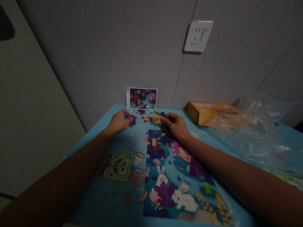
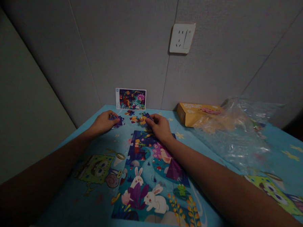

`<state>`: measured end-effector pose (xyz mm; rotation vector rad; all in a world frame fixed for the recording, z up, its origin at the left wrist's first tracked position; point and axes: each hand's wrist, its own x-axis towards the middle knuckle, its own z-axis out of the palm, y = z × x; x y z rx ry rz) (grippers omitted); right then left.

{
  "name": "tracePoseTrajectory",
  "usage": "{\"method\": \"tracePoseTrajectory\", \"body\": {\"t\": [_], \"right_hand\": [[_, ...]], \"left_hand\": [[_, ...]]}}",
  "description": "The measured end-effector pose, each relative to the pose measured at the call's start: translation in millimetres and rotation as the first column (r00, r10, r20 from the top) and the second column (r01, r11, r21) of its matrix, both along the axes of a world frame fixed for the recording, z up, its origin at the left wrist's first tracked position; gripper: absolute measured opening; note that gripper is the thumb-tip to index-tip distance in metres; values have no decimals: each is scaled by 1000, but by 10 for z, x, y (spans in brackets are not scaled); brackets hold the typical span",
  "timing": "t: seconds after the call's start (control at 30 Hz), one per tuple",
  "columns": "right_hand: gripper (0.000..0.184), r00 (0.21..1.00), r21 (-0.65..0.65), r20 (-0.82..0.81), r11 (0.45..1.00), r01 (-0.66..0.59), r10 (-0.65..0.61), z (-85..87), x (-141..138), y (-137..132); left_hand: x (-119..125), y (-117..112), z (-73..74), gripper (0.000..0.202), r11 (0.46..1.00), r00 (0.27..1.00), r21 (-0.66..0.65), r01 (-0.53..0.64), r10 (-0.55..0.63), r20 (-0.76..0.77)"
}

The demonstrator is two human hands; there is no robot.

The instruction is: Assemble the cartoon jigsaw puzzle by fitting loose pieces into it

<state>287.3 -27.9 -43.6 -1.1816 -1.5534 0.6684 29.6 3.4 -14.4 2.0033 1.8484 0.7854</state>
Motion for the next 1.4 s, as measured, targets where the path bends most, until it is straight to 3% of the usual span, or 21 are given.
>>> {"method": "tracePoseTrajectory", "body": {"t": [0.1,0.2,0.3,0.37,0.47,0.57,0.73,0.87,1.0,1.23,1.4], "right_hand": [[29,994,27,103,999,-46,43,24,-8,-32],[29,974,75,197,989,-131,114,64,-24,-71],[25,945,88,266,972,-219,189,97,-47,-100],[21,934,63,282,967,-248,221,104,-60,-111],[21,929,36,300,970,-239,217,93,-72,-116],[22,915,49,326,963,-266,237,83,-76,-121],[22,863,141,450,936,-322,230,95,-83,-142],[28,795,250,559,866,-432,235,98,-89,-160],[40,713,251,652,814,-524,258,77,-93,-169],[55,652,230,716,797,-559,251,32,-73,-125],[62,618,171,718,780,-602,320,74,-90,-134]], "left_hand": [[-55,31,-14,37,999,993,-11,-46,45,-108],[-17,-17,27,43,989,988,145,16,7,-156],[121,-157,107,44,922,960,269,279,-265,-86],[233,-261,140,42,847,885,266,460,-462,-58],[355,-359,137,38,785,807,191,589,-585,-83],[364,-358,122,33,793,808,152,590,-576,-129],[226,-261,146,35,854,847,74,516,-494,-197],[157,-210,141,38,852,831,49,522,-495,-255],[146,-189,112,39,850,824,29,526,-501,-266],[150,-219,136,31,775,696,-9,632,-572,-433],[163,-259,166,29,734,664,-57,677,-642,-384]]}}
